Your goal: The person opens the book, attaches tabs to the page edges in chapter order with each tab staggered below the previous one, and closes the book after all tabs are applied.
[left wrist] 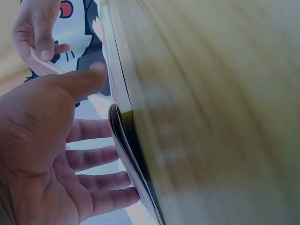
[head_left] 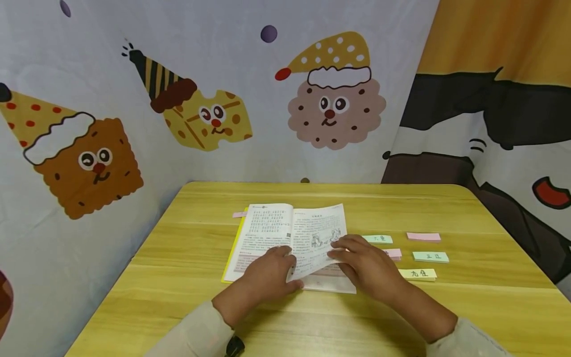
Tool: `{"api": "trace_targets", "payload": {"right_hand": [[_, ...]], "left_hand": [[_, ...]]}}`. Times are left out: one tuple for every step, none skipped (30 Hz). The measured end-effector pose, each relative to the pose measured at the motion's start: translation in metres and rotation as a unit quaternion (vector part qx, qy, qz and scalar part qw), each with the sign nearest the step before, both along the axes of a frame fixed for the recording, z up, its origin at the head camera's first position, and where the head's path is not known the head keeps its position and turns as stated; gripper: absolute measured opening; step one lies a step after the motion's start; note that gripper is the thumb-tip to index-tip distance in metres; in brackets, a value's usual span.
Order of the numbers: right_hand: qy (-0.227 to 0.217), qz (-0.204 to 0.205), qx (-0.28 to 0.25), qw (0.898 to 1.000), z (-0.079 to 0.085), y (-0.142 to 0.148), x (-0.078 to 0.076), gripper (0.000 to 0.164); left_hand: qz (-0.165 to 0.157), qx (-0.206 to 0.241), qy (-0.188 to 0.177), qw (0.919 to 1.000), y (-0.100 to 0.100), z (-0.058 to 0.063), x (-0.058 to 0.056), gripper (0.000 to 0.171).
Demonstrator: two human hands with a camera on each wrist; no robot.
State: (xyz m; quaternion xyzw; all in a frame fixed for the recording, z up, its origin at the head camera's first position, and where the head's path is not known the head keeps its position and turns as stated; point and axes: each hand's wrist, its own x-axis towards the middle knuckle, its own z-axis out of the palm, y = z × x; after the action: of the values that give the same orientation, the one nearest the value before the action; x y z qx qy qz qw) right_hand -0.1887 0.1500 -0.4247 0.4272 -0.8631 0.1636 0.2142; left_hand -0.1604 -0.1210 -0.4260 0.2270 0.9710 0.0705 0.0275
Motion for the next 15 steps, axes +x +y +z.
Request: {"api": "trace_targets", "payload": {"right_hand": [[0.003, -0.002, -0.002, 1.000, 0.0004, -0.0006, 0.0006, 0.032], [0.007, -0.007, -0.003, 1.000, 0.0009, -0.0012, 0.0013, 0.033], [0.009, -0.013, -0.005, 1.000, 0.0012, -0.0016, 0.0021, 0.036], [0.011, -0.021, -0.007, 1.000, 0.0014, -0.0020, 0.0028, 0.039], [0.010, -0.029, -0.011, 0.999, 0.0019, -0.0022, 0.0035, 0.045], [0.009, -0.040, -0.016, 0.999, 0.0021, -0.0021, 0.0043, 0.051], [0.007, -0.051, -0.022, 0.998, 0.0024, -0.0019, 0.0051, 0.057], [0.003, -0.062, -0.025, 0.998, 0.0026, -0.0015, 0.0059, 0.062], [-0.001, -0.069, -0.029, 0.997, 0.0026, -0.0008, 0.0066, 0.065], [-0.005, -0.074, -0.027, 0.997, 0.0023, -0.0002, 0.0071, 0.065], [-0.010, -0.077, -0.024, 0.997, 0.0018, 0.0004, 0.0075, 0.062], [-0.015, -0.081, -0.015, 0.996, 0.0008, 0.0009, 0.0078, 0.058], [-0.020, -0.081, -0.004, 0.996, -0.0003, 0.0012, 0.0084, 0.052], [-0.026, -0.081, 0.011, 0.996, -0.0024, 0.0017, 0.0083, 0.047], [-0.036, -0.078, 0.025, 0.996, -0.0043, 0.0020, 0.0084, 0.042]], "left_hand": [[0.001, -0.001, 0.000, 1.0000, -0.0001, 0.0000, -0.0003, 0.044], [0.001, -0.002, 0.001, 1.0000, -0.0001, 0.0002, -0.0005, 0.042], [0.002, -0.002, 0.000, 1.0000, -0.0002, 0.0008, -0.0007, 0.039], [0.003, -0.002, -0.001, 1.0000, -0.0002, 0.0010, -0.0009, 0.038], [0.004, -0.002, -0.001, 1.0000, -0.0002, 0.0010, -0.0013, 0.038], [0.004, 0.000, -0.001, 1.0000, -0.0002, 0.0010, -0.0015, 0.038], [0.004, 0.002, -0.001, 1.0000, -0.0002, 0.0010, -0.0016, 0.037], [0.003, 0.004, 0.001, 1.0000, -0.0002, 0.0009, -0.0019, 0.037], [0.003, 0.005, 0.002, 1.0000, -0.0003, 0.0005, -0.0022, 0.038], [0.004, 0.009, 0.003, 0.9999, -0.0004, 0.0000, -0.0024, 0.039], [0.007, 0.012, 0.004, 0.9999, -0.0005, -0.0002, -0.0025, 0.040], [0.010, 0.016, 0.004, 0.9998, -0.0006, -0.0001, -0.0026, 0.042], [0.014, 0.021, 0.003, 0.9997, -0.0005, -0.0001, -0.0029, 0.043], [0.020, 0.028, 0.002, 0.9994, -0.0004, -0.0004, -0.0032, 0.044], [0.025, 0.039, 0.000, 0.9989, -0.0005, -0.0006, -0.0037, 0.046]]}}
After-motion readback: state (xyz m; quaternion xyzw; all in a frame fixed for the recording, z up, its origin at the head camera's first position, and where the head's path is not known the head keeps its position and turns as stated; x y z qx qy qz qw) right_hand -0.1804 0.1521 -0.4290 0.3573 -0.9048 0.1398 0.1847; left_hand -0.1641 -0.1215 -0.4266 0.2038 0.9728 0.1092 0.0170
